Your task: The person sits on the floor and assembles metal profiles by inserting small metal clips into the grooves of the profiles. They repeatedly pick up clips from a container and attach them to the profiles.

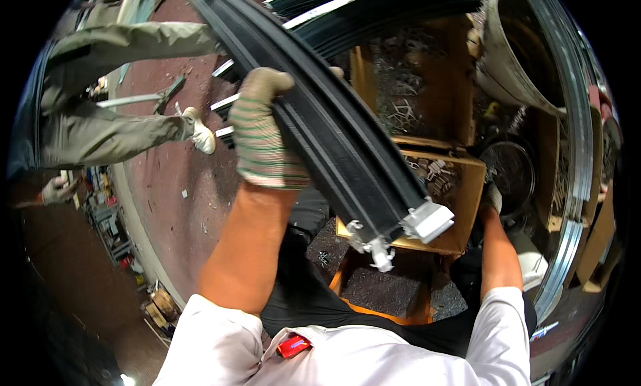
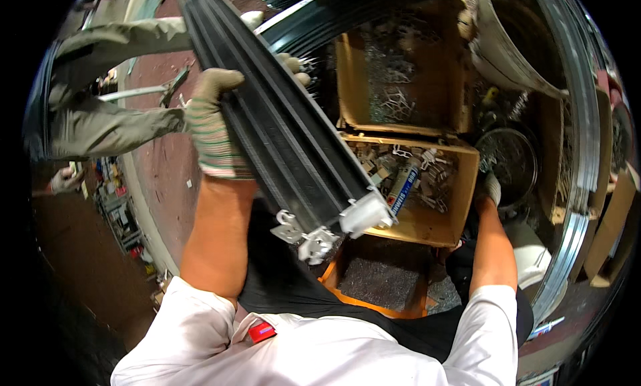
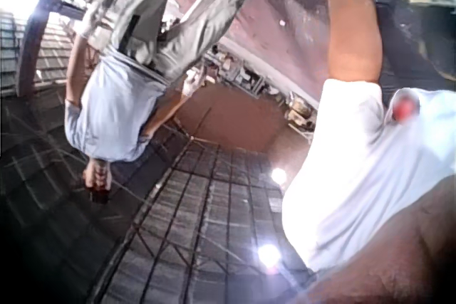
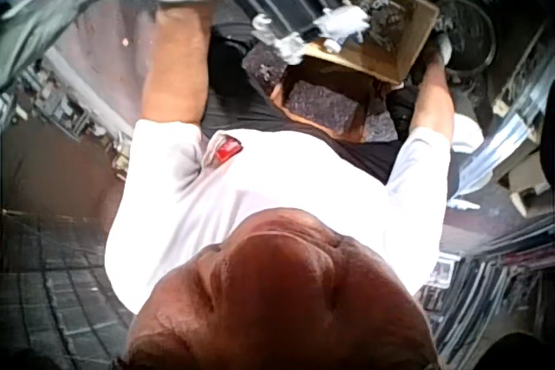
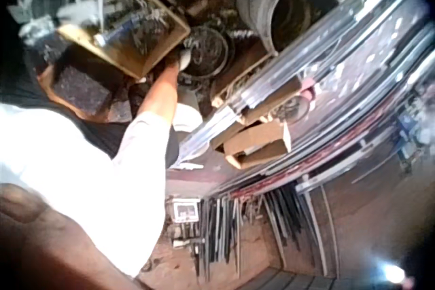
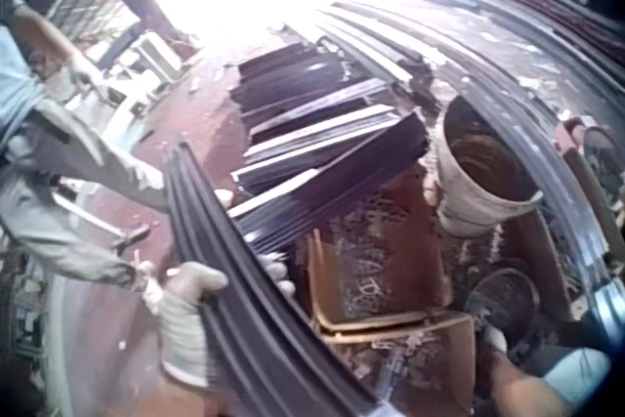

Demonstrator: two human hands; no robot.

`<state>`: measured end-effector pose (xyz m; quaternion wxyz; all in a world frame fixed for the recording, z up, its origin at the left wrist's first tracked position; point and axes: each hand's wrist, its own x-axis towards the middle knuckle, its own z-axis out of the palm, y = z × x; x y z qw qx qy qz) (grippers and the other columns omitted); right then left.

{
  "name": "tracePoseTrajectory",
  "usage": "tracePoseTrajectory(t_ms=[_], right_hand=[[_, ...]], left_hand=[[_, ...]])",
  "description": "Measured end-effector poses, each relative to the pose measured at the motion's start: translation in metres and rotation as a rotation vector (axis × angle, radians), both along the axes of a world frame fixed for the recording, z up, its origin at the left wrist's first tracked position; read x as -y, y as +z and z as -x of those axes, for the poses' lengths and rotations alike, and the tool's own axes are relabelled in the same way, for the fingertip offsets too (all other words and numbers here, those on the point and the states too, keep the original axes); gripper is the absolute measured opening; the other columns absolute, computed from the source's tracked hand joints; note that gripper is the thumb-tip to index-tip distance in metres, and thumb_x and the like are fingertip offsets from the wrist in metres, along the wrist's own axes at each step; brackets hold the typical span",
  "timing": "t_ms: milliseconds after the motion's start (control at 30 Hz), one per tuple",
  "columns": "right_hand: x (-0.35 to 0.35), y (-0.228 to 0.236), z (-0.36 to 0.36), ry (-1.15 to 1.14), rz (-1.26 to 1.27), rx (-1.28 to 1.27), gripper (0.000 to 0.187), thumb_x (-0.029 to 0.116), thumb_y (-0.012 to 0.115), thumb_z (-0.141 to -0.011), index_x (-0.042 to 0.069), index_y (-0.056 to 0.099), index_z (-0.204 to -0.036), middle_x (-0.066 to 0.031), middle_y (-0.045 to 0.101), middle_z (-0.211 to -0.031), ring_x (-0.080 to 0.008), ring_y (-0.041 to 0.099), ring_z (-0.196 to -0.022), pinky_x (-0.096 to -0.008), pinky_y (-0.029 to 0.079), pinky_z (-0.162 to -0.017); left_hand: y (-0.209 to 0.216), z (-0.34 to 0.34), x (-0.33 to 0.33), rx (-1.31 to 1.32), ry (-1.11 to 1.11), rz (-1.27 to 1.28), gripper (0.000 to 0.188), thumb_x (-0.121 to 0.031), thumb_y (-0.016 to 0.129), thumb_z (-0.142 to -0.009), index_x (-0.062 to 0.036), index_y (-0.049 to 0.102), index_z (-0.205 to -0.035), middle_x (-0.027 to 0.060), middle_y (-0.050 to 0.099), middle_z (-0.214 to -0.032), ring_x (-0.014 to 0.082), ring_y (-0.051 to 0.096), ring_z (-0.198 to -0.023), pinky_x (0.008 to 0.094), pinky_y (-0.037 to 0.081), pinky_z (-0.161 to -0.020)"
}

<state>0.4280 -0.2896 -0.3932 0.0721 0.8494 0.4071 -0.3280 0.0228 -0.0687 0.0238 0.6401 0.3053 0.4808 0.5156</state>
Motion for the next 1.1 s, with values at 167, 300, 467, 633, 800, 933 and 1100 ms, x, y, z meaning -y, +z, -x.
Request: tracePoseTrajectory(t_ms=[167,300,467,633,800,933,1100], right_hand=[[0.001,0.022,0.021,-1.082,-0.274,-0.676,0.044,0.040,0.047,-0.101,0.001,0.066,-0.109,-0.0141,0.069,-0.112,-0.0325,0.064,-0.097,-0.0437,0.049,-0.083],[0.011,0.031,0.016,-0.461,-0.209,-0.249,0.042,0.043,0.052,-0.098,0.003,0.066,-0.102,-0.0169,0.071,-0.101,-0.0361,0.066,-0.092,-0.0463,0.051,-0.079],[-0.019,0.072,0.029,-0.148,0.006,0.142,0.048,0.050,0.058,-0.091,0.004,0.065,-0.103,-0.0249,0.070,-0.106,-0.0427,0.067,-0.101,-0.0493,0.053,-0.081],[-0.022,0.085,0.023,-0.160,-0.028,0.179,0.050,0.049,0.063,-0.088,0.003,0.064,-0.106,-0.0229,0.070,-0.105,-0.0376,0.068,-0.097,-0.0469,0.053,-0.080],[-0.030,0.101,0.024,-0.114,-0.052,0.194,0.049,0.048,0.063,-0.087,0.003,0.064,-0.106,-0.0222,0.070,-0.105,-0.0366,0.068,-0.097,-0.0464,0.053,-0.080],[-0.036,0.121,0.021,-0.098,-0.084,0.222,0.049,0.048,0.064,-0.087,0.002,0.064,-0.106,-0.0217,0.070,-0.104,-0.0358,0.068,-0.096,-0.0461,0.053,-0.079],[-0.042,0.153,0.018,-0.067,-0.123,0.272,0.049,0.047,0.065,-0.086,0.002,0.064,-0.106,-0.0209,0.071,-0.104,-0.0348,0.068,-0.095,-0.0457,0.053,-0.079]], left_hand=[[-0.007,-0.001,0.005,-0.292,-0.023,-0.146,0.012,-0.011,0.050,-0.093,-0.0072,0.056,-0.083,0.0050,0.057,-0.074,0.0132,0.060,-0.063,0.0274,0.051,-0.056],[-0.032,0.009,0.005,-0.378,-0.037,-0.407,0.001,-0.009,0.056,-0.091,-0.0096,0.056,-0.090,0.0005,0.053,-0.072,0.0120,0.057,-0.062,0.0273,0.051,-0.056],[-0.027,0.013,0.013,-0.580,0.006,-0.539,0.022,-0.011,0.068,-0.083,-0.0076,0.054,-0.099,0.0025,0.054,-0.080,0.0153,0.057,-0.069,0.0292,0.052,-0.061],[-0.030,-0.005,0.014,-0.035,0.127,-0.202,0.010,-0.012,0.067,-0.086,-0.0061,0.060,-0.090,0.0025,0.058,-0.081,0.0144,0.061,-0.068,0.0298,0.054,-0.071],[-0.017,0.000,0.018,0.122,0.081,-0.037,0.022,-0.016,0.061,-0.097,-0.0104,0.053,-0.116,-0.0005,0.060,-0.095,0.0123,0.062,-0.082,0.0272,0.055,-0.084],[-0.035,0.000,0.010,0.311,0.071,-0.088,0.039,-0.019,0.071,-0.091,-0.0109,0.049,-0.122,0.0013,0.058,-0.097,0.0123,0.062,-0.083,0.0290,0.057,-0.077],[-0.003,-0.015,0.003,0.735,0.268,0.162,0.026,-0.038,0.050,-0.101,-0.0197,0.047,-0.082,-0.0062,0.039,-0.068,0.0064,0.037,-0.055,0.0230,0.037,-0.054]])
